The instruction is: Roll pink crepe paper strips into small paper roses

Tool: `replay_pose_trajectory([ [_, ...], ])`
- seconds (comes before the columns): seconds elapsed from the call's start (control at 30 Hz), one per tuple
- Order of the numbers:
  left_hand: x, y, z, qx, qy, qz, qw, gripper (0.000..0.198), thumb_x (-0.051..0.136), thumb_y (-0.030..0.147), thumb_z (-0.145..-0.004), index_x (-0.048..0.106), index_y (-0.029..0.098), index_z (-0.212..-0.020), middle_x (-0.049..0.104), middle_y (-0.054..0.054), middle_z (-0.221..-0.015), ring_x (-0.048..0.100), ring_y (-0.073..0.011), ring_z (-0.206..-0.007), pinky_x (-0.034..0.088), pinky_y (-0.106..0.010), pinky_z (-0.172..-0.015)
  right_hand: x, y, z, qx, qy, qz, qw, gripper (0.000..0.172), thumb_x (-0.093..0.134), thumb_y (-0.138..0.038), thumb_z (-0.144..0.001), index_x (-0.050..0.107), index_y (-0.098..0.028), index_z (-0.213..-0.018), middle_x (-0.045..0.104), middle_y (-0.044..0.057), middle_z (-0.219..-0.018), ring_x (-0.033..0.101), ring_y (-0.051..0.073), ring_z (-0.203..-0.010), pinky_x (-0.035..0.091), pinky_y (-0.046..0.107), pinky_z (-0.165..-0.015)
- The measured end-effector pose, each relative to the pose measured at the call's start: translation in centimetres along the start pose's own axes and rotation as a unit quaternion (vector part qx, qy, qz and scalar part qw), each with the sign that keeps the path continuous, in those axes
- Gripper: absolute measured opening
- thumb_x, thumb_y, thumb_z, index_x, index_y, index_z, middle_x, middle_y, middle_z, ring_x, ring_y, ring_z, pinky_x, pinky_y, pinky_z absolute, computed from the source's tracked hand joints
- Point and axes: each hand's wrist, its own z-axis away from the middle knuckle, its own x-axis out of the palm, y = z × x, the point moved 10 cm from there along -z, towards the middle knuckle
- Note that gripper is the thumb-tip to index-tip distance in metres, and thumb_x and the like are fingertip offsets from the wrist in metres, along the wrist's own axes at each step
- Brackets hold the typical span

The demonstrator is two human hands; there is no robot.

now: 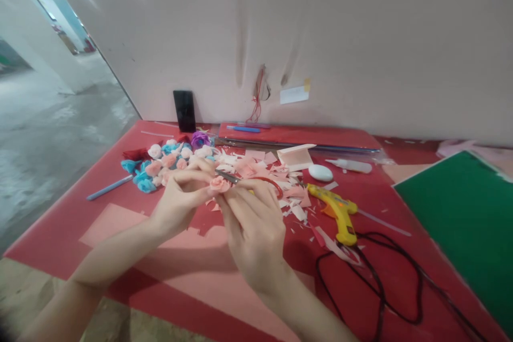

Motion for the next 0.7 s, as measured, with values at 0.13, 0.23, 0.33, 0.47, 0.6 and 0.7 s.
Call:
replay_pose_trajectory([
  [0.13,0.5,-0.6,0.1,-0.043,-0.020,0.024,0.999,0.005,0.082,0.027,-0.065,0.077,0.028,-0.067,0.060,0.000,-0.071,0.055,-0.0106,-0.072,0.046,-0.024,-0.064,-0.5,0.1,0.0,-0.004,0.010,-0.014,1.000,0.022,0.053,-0.003,-0.083,0.067,-0.019,-0.091,0.069,0.002,-0.068,0.060,0.019,-0.072,0.051,0.032,-0.064],
  [0.23,0.9,-0.5,0.0,-0.055,-0.054,0.027,0.997,0.007,0.082,0.025,-0.064,0.078,0.028,-0.069,0.059,0.001,-0.070,0.054,-0.0097,-0.068,0.044,-0.023,-0.059,-0.8,0.2,-0.2,0.004,0.003,-0.053,0.999,0.025,0.055,-0.002,-0.081,0.069,-0.021,-0.088,0.067,0.002,-0.066,0.058,0.019,-0.070,0.050,0.032,-0.062],
  [0.33,1.2,-0.2,-0.1,-0.069,-0.094,0.017,0.993,0.012,0.083,0.022,-0.063,0.078,0.030,-0.071,0.056,0.002,-0.067,0.052,-0.0079,-0.063,0.041,-0.022,-0.054,-0.9,0.2,-0.6,0.003,-0.021,-0.106,0.994,0.028,0.056,0.000,-0.079,0.069,-0.023,-0.088,0.066,0.002,-0.068,0.055,0.018,-0.070,0.049,0.032,-0.062],
  [0.47,1.4,0.3,0.0,-0.075,-0.104,0.007,0.992,0.014,0.085,0.022,-0.060,0.078,0.030,-0.069,0.053,0.003,-0.062,0.050,-0.0075,-0.060,0.041,-0.024,-0.056,-0.4,0.5,-1.0,0.006,-0.083,-0.174,0.981,0.033,0.054,0.001,-0.080,0.068,-0.026,-0.090,0.063,0.000,-0.067,0.055,0.018,-0.071,0.048,0.031,-0.060],
  [0.6,1.2,0.5,0.1,-0.061,-0.083,0.006,0.995,0.012,0.085,0.023,-0.059,0.078,0.029,-0.067,0.056,0.002,-0.063,0.049,-0.0082,-0.060,0.039,-0.025,-0.058,0.2,1.0,-1.2,0.030,-0.117,-0.223,0.967,0.030,0.053,-0.001,-0.083,0.067,-0.027,-0.088,0.060,-0.001,-0.065,0.054,0.017,-0.070,0.049,0.029,-0.060],
  [0.7,1.5,0.7,0.0,-0.043,-0.098,0.009,0.994,0.010,0.083,0.022,-0.061,0.077,0.028,-0.067,0.057,0.002,-0.064,0.050,-0.0087,-0.062,0.040,-0.026,-0.060,0.5,1.1,-1.1,0.044,-0.128,-0.247,0.959,0.028,0.053,0.000,-0.082,0.066,-0.026,-0.085,0.060,-0.002,-0.066,0.055,0.016,-0.071,0.049,0.029,-0.062],
])
